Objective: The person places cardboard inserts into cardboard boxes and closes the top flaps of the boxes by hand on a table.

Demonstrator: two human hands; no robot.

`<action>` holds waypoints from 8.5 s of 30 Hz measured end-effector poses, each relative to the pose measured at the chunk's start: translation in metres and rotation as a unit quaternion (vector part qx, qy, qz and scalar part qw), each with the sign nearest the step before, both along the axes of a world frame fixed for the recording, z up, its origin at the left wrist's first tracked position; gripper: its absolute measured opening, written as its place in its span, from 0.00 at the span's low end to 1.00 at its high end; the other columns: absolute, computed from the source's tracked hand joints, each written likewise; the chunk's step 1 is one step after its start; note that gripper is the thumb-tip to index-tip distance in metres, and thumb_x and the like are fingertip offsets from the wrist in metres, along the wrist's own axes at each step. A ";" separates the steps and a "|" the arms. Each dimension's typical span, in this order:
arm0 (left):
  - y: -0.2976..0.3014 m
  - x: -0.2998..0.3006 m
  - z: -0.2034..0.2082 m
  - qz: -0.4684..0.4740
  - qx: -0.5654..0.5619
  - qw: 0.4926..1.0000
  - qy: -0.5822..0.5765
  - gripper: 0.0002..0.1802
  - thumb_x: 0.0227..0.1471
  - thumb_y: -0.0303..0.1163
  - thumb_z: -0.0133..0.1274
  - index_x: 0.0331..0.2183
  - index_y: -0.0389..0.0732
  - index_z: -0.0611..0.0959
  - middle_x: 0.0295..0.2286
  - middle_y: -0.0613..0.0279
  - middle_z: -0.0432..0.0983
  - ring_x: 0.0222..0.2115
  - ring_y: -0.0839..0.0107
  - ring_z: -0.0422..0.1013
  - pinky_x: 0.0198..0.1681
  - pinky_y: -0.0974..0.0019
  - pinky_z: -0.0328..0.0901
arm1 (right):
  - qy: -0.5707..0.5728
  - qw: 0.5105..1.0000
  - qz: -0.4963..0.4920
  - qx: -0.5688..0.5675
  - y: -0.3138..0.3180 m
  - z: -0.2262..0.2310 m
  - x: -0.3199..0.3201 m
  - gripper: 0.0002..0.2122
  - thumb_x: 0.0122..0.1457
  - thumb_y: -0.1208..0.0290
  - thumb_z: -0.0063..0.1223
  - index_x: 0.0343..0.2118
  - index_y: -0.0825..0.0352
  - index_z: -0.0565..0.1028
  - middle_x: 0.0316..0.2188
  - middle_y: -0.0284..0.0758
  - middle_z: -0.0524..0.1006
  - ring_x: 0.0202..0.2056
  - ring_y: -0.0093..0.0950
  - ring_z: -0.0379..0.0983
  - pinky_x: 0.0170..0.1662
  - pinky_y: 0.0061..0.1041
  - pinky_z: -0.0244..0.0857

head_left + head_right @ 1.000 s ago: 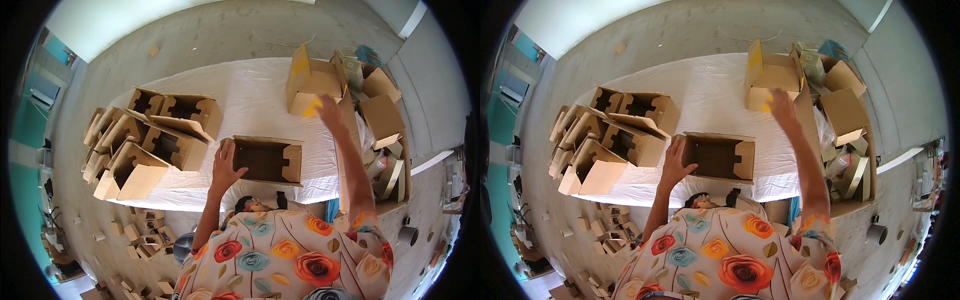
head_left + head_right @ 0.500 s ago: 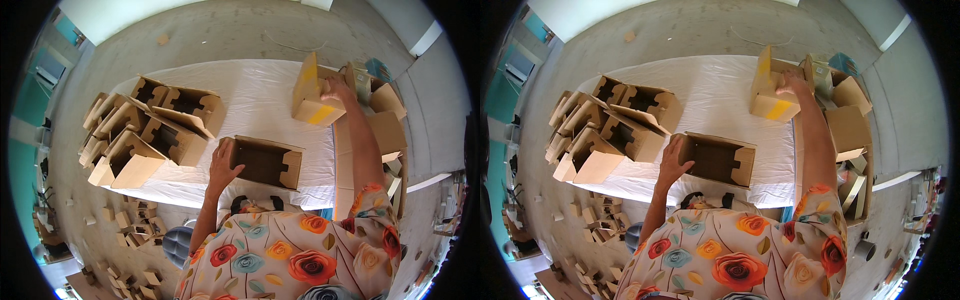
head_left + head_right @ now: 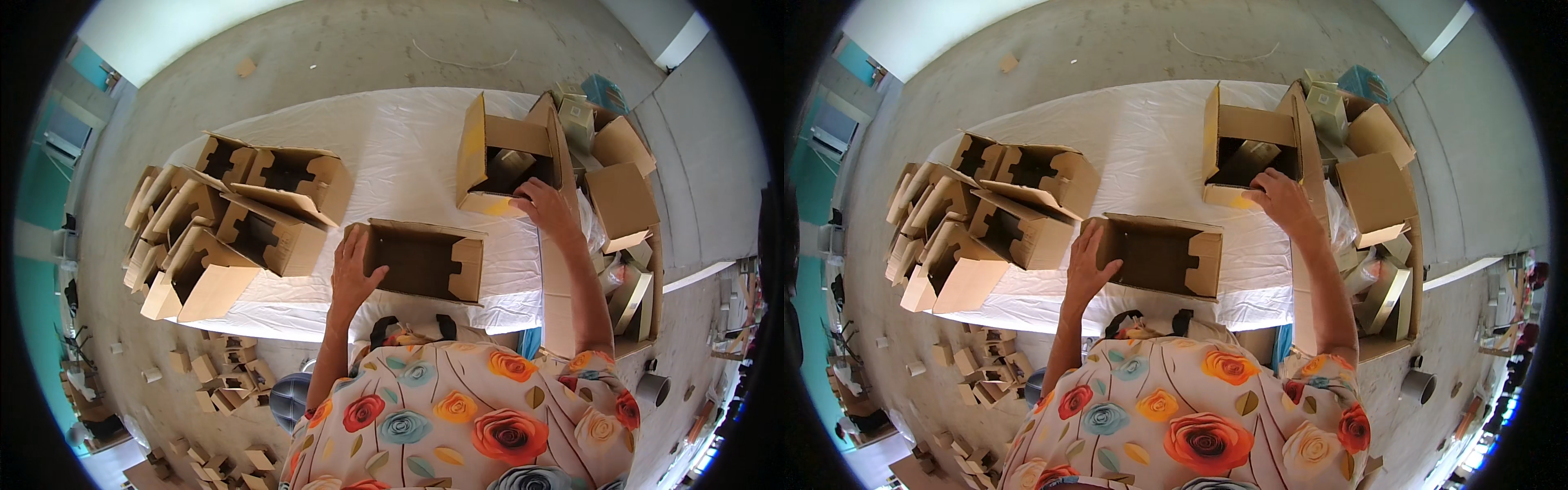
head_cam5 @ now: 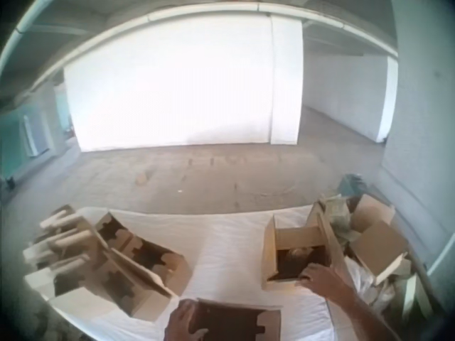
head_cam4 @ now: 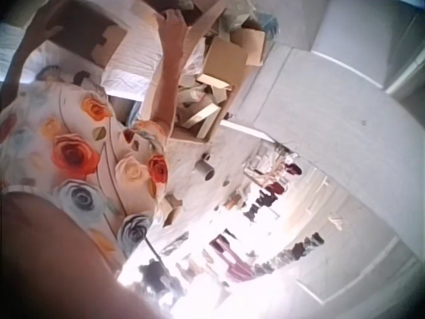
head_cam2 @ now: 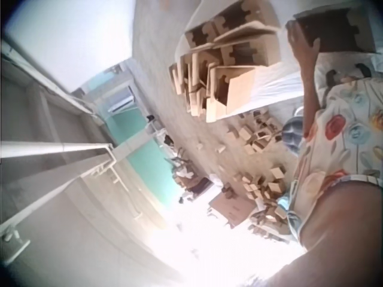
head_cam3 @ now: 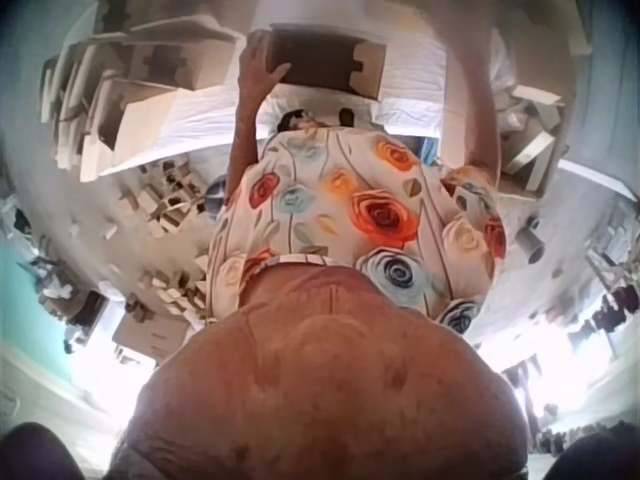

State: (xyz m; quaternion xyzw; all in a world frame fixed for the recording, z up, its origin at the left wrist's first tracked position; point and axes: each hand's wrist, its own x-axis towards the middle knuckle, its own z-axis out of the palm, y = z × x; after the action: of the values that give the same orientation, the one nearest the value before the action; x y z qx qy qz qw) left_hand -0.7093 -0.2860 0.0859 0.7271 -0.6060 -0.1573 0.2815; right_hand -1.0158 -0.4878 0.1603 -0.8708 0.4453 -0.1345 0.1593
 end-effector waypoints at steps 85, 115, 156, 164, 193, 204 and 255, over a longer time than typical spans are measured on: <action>0.046 0.025 -0.044 -0.017 -0.118 0.954 0.274 0.25 0.43 0.14 0.44 0.46 0.41 0.70 0.44 0.58 0.69 0.45 0.70 0.65 0.45 0.68 0.62 | -0.334 0.933 -0.118 0.068 0.180 -0.086 0.025 0.25 0.47 0.84 0.49 0.51 0.64 0.61 0.45 0.41 0.68 0.45 0.34 0.67 0.44 0.29 0.65; -0.005 0.027 -0.051 -0.109 -0.048 0.959 0.257 0.15 0.48 0.26 0.40 0.39 0.42 0.77 0.34 0.60 0.61 0.38 0.69 0.61 0.44 0.67 0.59 | -0.239 0.952 -0.147 0.121 0.161 -0.119 0.024 0.26 0.41 0.72 0.59 0.46 0.65 0.63 0.38 0.39 0.70 0.35 0.29 0.69 0.34 0.24 0.68; 0.187 0.190 -0.102 0.477 -0.133 0.868 -0.046 0.29 0.53 0.45 0.40 0.55 0.49 0.56 0.55 0.37 0.35 0.54 0.41 0.40 0.52 0.43 0.46 | -0.132 0.896 0.168 0.389 0.256 -0.137 0.295 0.42 0.44 0.71 0.56 0.57 0.68 0.39 0.43 0.52 0.67 0.45 0.41 0.66 0.49 0.31 0.59; 0.173 0.197 -0.113 0.653 -0.118 0.700 0.262 0.43 0.48 0.49 0.47 0.56 0.49 0.41 0.51 0.40 0.47 0.45 0.46 0.58 0.42 0.46 0.64 | -0.265 0.956 -0.077 -0.100 0.110 -0.093 0.174 0.33 0.47 0.76 0.53 0.56 0.66 0.50 0.55 0.43 0.55 0.58 0.39 0.47 0.59 0.30 0.42; 0.047 -0.038 0.101 -0.252 -0.133 0.914 0.289 0.09 0.45 0.15 0.44 0.32 0.33 0.74 0.29 0.55 0.71 0.30 0.68 0.69 0.34 0.72 0.63 | -0.098 0.975 -0.012 -0.197 0.191 -0.010 0.069 0.07 0.46 0.69 0.53 0.22 0.68 0.73 0.21 0.33 0.69 0.27 0.30 0.66 0.30 0.25 0.63; -0.064 -0.061 0.027 -0.177 0.059 0.969 -0.164 0.41 0.35 0.38 0.61 0.52 0.46 0.62 0.54 0.47 0.49 0.47 0.48 0.59 0.46 0.51 0.57 | -0.023 0.976 -0.183 -0.118 0.191 -0.071 0.007 0.30 0.44 0.68 0.58 0.50 0.71 0.61 0.51 0.47 0.60 0.49 0.42 0.61 0.48 0.35 0.59; -0.119 -0.043 -0.021 0.154 -0.233 0.918 0.282 0.17 0.44 0.37 0.55 0.29 0.34 0.71 0.21 0.57 0.70 0.14 0.72 0.66 0.17 0.70 0.63 | -0.260 0.949 -0.042 -0.171 0.137 0.009 -0.001 0.29 0.43 0.77 0.57 0.51 0.68 0.58 0.47 0.47 0.63 0.50 0.45 0.57 0.52 0.34 0.54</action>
State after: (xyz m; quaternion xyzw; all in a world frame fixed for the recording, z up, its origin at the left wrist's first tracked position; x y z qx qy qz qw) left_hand -0.7520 -0.4049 0.0651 0.6511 -0.4018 -0.1649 0.6224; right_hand -1.0165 -0.3512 0.1694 -0.8002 0.3951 -0.4370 0.1126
